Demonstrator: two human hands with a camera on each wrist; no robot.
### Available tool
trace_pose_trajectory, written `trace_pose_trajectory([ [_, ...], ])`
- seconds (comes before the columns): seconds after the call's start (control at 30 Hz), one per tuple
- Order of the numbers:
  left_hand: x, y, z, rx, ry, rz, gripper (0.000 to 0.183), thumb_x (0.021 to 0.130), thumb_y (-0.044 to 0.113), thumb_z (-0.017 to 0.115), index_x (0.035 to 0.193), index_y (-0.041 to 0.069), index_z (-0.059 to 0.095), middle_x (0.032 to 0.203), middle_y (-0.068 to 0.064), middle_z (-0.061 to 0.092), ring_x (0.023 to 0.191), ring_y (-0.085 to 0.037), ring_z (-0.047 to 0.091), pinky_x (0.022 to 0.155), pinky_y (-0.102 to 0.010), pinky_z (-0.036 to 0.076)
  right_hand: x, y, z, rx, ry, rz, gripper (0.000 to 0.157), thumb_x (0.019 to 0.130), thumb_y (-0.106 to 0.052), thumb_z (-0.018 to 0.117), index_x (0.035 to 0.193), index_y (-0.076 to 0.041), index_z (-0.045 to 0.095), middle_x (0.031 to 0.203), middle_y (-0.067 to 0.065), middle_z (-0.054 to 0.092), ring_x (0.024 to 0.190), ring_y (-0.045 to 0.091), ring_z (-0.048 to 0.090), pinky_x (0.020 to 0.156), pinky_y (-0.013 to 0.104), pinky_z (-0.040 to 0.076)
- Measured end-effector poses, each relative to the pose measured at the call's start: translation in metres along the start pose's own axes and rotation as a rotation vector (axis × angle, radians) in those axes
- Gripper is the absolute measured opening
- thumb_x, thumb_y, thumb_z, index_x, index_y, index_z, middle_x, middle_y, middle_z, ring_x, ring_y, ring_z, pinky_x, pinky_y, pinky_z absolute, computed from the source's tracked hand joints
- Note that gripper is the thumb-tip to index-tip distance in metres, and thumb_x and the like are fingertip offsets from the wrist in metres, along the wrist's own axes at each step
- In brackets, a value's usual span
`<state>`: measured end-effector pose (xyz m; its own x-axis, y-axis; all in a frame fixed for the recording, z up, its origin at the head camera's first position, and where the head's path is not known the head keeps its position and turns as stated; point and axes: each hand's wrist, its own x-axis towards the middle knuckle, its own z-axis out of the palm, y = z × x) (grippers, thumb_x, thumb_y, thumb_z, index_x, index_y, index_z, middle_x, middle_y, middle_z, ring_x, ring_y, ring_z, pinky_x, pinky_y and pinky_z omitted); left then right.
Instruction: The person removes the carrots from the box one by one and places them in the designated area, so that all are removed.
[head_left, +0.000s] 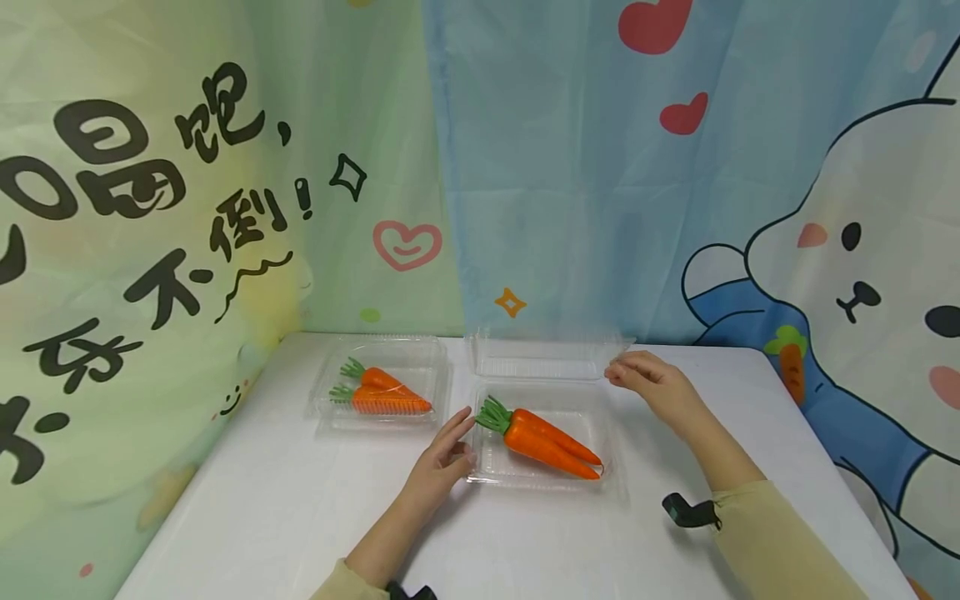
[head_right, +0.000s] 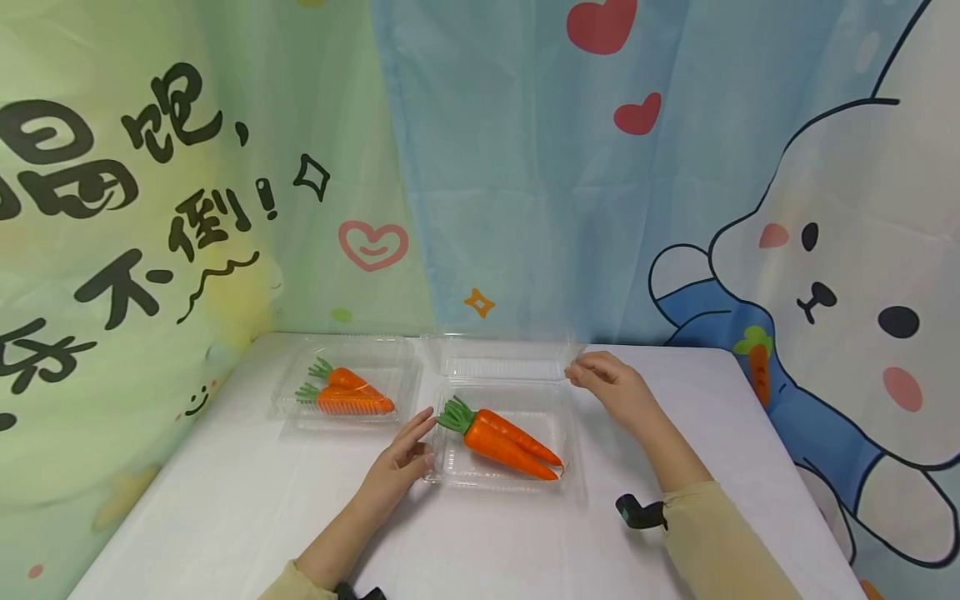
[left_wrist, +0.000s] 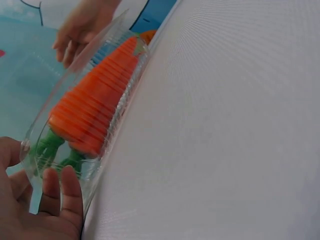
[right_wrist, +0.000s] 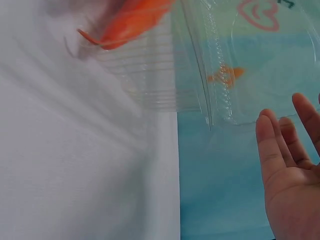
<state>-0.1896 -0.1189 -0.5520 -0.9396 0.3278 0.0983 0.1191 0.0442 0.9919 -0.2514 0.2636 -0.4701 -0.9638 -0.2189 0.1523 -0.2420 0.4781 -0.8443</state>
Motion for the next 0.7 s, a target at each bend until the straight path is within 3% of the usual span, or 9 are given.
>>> trace_pose_trajectory([
  [0.17, 0.001, -0.003, 0.000, 0.010, -0.006, 0.030, 0.058, 0.093, 0.002, 0.062, 0.148, 0.009, 0.045, 0.163, -0.004, 0.027, 0.103, -0.008, 0.051, 0.082, -0.013, 0.047, 0.013, 0.000, -0.007, 0.018, -0.062, 0.063, 0.044, 0.102, -0.042, 0.051, 0.135, -0.013, 0.058, 0.134, 0.011, 0.056, 0.115, 0.016, 0.064, 0.102, 0.032, 0.050],
  [0.27, 0.001, -0.003, 0.000, 0.017, -0.007, 0.042, 0.058, 0.094, 0.003, 0.062, 0.149, 0.010, 0.044, 0.163, -0.004, 0.027, 0.103, -0.009, 0.052, 0.083, -0.013, 0.047, 0.022, 0.000, -0.010, 0.033, -0.101, 0.118, 0.048, 0.100, -0.044, 0.053, 0.141, -0.019, 0.052, 0.139, 0.012, 0.051, 0.122, 0.026, 0.060, 0.110, 0.051, 0.041],
  [0.37, 0.001, -0.003, 0.000, 0.011, -0.007, 0.033, 0.058, 0.094, 0.005, 0.062, 0.149, 0.012, 0.045, 0.163, 0.000, 0.028, 0.103, -0.009, 0.052, 0.083, -0.013, 0.048, 0.030, 0.002, -0.011, 0.036, -0.120, 0.161, 0.051, 0.100, -0.044, 0.054, 0.146, -0.023, 0.047, 0.144, 0.012, 0.046, 0.125, 0.031, 0.058, 0.112, 0.059, 0.034],
  [0.5, 0.001, -0.003, -0.001, -0.003, -0.009, 0.008, 0.057, 0.095, 0.006, 0.062, 0.149, 0.013, 0.045, 0.162, 0.003, 0.028, 0.105, -0.010, 0.051, 0.082, -0.013, 0.048, 0.040, 0.008, -0.009, 0.065, -0.115, 0.165, 0.048, 0.103, -0.032, 0.053, 0.149, -0.022, 0.044, 0.151, 0.014, 0.038, 0.123, 0.036, 0.057, 0.110, 0.056, 0.038],
  [0.63, 0.001, -0.003, -0.001, -0.002, -0.007, -0.018, 0.057, 0.096, 0.003, 0.060, 0.149, 0.013, 0.044, 0.163, 0.003, 0.027, 0.106, -0.012, 0.050, 0.082, -0.013, 0.047, 0.050, 0.016, -0.003, 0.087, -0.103, 0.141, 0.049, 0.104, -0.019, 0.051, 0.151, -0.017, 0.041, 0.154, 0.015, 0.031, 0.119, 0.040, 0.054, 0.099, 0.040, 0.052],
  [0.7, 0.001, -0.002, -0.001, 0.001, -0.006, -0.032, 0.057, 0.096, 0.002, 0.059, 0.150, 0.013, 0.043, 0.163, 0.004, 0.027, 0.107, -0.012, 0.049, 0.082, -0.013, 0.047, 0.054, 0.020, 0.001, 0.072, -0.095, 0.142, 0.051, 0.103, -0.017, 0.052, 0.152, -0.015, 0.038, 0.155, 0.016, 0.029, 0.112, 0.041, 0.052, 0.091, 0.033, 0.053],
])
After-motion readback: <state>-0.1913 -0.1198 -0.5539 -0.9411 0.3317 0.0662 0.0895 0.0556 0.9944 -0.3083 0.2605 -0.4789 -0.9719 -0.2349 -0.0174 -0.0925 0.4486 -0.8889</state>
